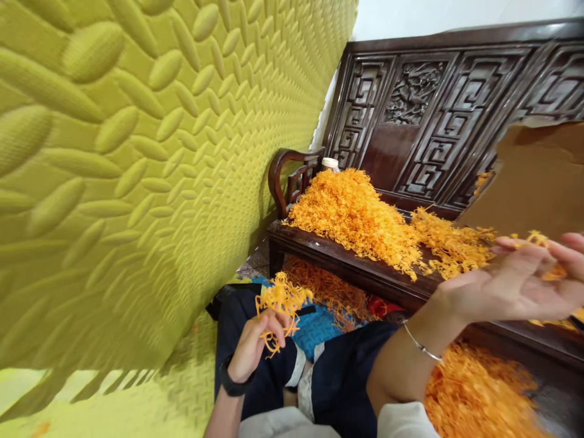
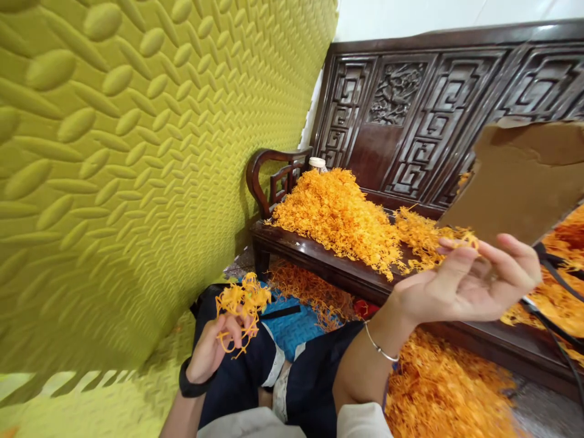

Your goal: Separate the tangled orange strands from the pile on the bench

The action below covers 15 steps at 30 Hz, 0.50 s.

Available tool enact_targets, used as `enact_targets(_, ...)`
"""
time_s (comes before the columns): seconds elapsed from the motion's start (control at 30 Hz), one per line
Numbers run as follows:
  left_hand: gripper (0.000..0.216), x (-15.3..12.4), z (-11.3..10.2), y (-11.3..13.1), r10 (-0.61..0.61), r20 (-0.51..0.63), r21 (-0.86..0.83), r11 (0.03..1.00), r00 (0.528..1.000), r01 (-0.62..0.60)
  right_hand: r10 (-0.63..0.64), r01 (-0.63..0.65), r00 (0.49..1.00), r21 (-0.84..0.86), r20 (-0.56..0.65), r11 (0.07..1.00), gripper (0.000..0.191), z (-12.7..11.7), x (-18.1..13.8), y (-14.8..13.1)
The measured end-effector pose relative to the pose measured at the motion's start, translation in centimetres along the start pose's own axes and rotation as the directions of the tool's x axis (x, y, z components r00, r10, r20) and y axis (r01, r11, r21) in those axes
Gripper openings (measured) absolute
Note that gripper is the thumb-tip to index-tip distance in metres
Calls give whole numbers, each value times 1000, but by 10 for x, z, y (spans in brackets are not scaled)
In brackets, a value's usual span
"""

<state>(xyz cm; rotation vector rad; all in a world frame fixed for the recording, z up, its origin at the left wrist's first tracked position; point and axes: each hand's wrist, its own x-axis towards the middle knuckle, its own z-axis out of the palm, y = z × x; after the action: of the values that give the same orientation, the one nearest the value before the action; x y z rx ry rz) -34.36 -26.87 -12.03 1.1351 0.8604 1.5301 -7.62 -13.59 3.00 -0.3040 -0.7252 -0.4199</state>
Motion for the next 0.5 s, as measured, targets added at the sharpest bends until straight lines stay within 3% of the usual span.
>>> enact_targets(0.07,55,0,1,2,7,20,-30,1000,1000,-6,-85,81,996,-112,-33,990,24,-1,-3,27)
enact_targets(0.13,55,-1,1,4,11,5,-29,1000,1000,-11,70,-29,987,-277,142,961,28,-2,-12,56)
enact_targets(0.17,55,-2,1,5,9,-8,-25,1000,1000,-10,194,-86,939,-353,285,932,31,-4,-20,68)
enact_targets(0.23,55,-2,1,5,10,-17,-17,1000,1000,-10,418,-156,734,-466,535,871,43,-7,-38,84)
enact_targets(0.3,54,-2,1,4,18,-1,-7,1000,1000,-18,513,-180,562,-510,649,841,50,-12,-58,86)
enact_targets(0.37,54,-1,1,2,27,19,25,999,999,-27,559,-203,426,-527,711,825,47,-17,-75,68)
enact_targets(0.43,55,0,0,0,28,34,90,995,999,-31,581,-292,257,-510,772,809,36,-19,-87,35)
enact_targets(0.5,56,2,0,0,25,46,173,984,999,-32,550,-544,-45,-482,834,686,27,-20,-94,-6)
